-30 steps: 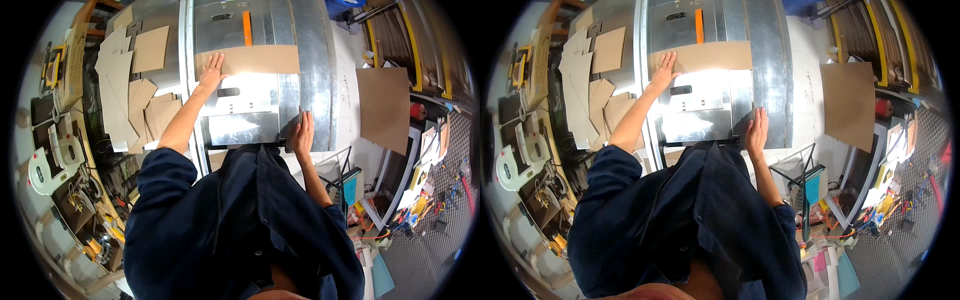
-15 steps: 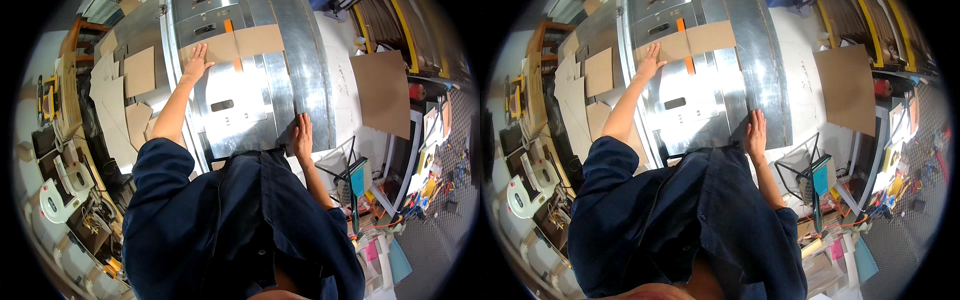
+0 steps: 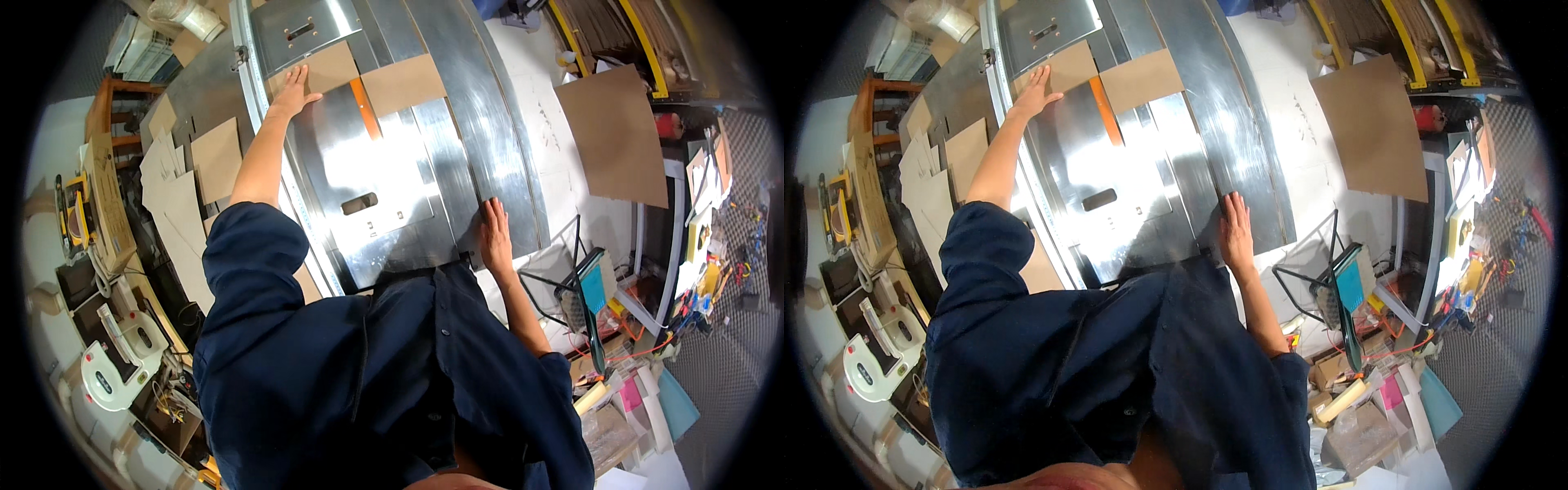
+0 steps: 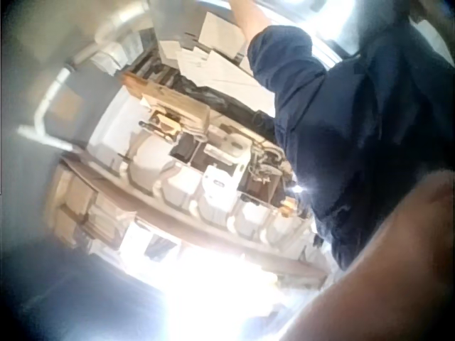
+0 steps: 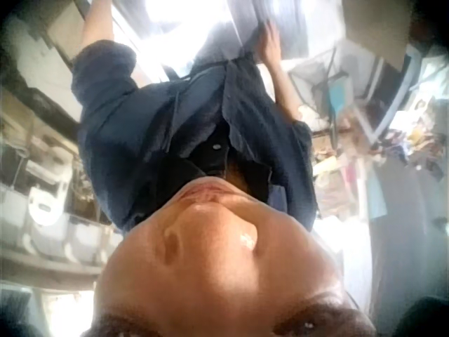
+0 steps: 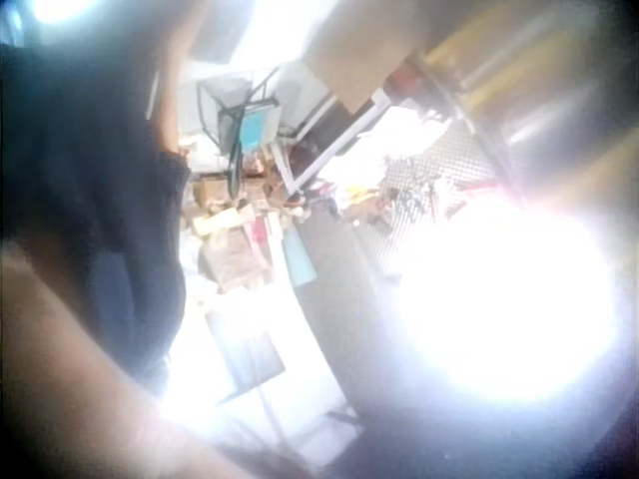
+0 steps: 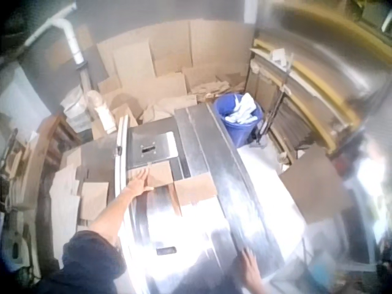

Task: The person cuts rectangular cardboard pieces using a table saw and a metal ruler. They then apply white glue to the edges of the cut pieces with a brush and assemble them into a box-like structure. Finally, they use a staple gun to fasten the glued joints together.

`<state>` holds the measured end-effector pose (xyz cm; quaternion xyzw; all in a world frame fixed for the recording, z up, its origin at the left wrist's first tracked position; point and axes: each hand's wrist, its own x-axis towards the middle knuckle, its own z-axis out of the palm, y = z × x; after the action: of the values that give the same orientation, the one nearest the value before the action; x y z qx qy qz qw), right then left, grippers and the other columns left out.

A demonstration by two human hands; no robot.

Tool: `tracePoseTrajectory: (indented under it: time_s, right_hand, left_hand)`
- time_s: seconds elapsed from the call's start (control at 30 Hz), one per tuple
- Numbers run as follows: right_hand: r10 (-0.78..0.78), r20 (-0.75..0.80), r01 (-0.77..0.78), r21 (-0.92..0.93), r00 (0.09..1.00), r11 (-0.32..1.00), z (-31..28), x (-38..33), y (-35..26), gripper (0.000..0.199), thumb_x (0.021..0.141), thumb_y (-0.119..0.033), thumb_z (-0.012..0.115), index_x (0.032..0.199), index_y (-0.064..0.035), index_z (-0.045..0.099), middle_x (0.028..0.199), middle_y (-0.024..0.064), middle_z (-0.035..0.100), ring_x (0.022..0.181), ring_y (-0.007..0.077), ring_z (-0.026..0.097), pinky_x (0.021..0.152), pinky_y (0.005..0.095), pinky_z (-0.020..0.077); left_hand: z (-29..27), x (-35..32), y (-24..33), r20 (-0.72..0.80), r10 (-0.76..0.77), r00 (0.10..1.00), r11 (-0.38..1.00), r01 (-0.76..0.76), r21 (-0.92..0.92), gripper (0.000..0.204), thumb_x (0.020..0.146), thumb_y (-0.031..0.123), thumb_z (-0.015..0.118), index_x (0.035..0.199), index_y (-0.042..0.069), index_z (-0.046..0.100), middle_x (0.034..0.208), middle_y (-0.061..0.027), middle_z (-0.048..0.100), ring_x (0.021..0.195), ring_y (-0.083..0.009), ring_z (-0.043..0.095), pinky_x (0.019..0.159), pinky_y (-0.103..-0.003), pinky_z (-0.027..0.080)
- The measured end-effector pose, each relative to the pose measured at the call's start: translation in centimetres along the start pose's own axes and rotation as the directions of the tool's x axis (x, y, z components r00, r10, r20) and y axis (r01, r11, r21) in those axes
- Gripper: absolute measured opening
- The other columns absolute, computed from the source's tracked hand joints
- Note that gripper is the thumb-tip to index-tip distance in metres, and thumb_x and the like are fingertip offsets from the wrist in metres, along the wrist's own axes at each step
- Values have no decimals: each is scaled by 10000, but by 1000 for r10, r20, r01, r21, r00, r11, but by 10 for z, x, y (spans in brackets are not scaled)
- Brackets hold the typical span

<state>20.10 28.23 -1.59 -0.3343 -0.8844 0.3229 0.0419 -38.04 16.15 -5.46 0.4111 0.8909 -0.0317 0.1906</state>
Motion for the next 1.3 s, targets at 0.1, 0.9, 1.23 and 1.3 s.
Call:
tracePoseTrajectory:
  time_s: [0.1, 0.9, 1.23, 1.3]
  right_hand:
    - [10, 8, -10, 17, 1000, 1000, 3, -1, 1, 527, 943, -70, 463, 1452, -57, 327, 1524, 168, 280, 1416, 339, 254, 1165, 471, 187]
    - [-354, -23, 350, -93, 935, 932, 19, -10, 36, 599, 942, -165, 512, 1448, 41, 266, 1506, 265, 243, 1400, 427, 222, 1143, 511, 195]
    - [-242, 37, 242, 0, 970, 970, 9, -16, 15, 546, 979, -236, 484, 1406, 67, 329, 1498, 270, 251, 1380, 432, 259, 1136, 463, 235]
    - [-326, -37, 327, 14, 945, 945, 12, -39, -9, 534, 986, -246, 474, 1402, 60, 338, 1489, 273, 262, 1375, 429, 270, 1131, 462, 241]
  left_hand:
    - [-2, 7, -1, -59, 27, 998, 997, -23, 69, 886, 850, 530, 608, 1510, 111, 192, 1547, -148, 240, 1401, -377, 269, 1135, -447, 301]
    - [177, -465, 7, -336, -800, 496, 599, 631, -494, 662, 852, 579, 587, 1279, 74, 545, 1308, -270, 480, 1217, -471, 426, 1013, -518, 368]
    - [148, -471, 11, 74, -907, 414, 286, 736, -614, 1239, 544, 766, 729, 1324, -137, 396, 1349, -314, 433, 1295, -416, 402, 1078, -439, 340]
    - [146, -472, 5, 173, -884, 435, 248, 748, -616, 1222, 556, 747, 738, 1324, -140, 398, 1324, -316, 470, 1267, -397, 452, 1067, -407, 362]
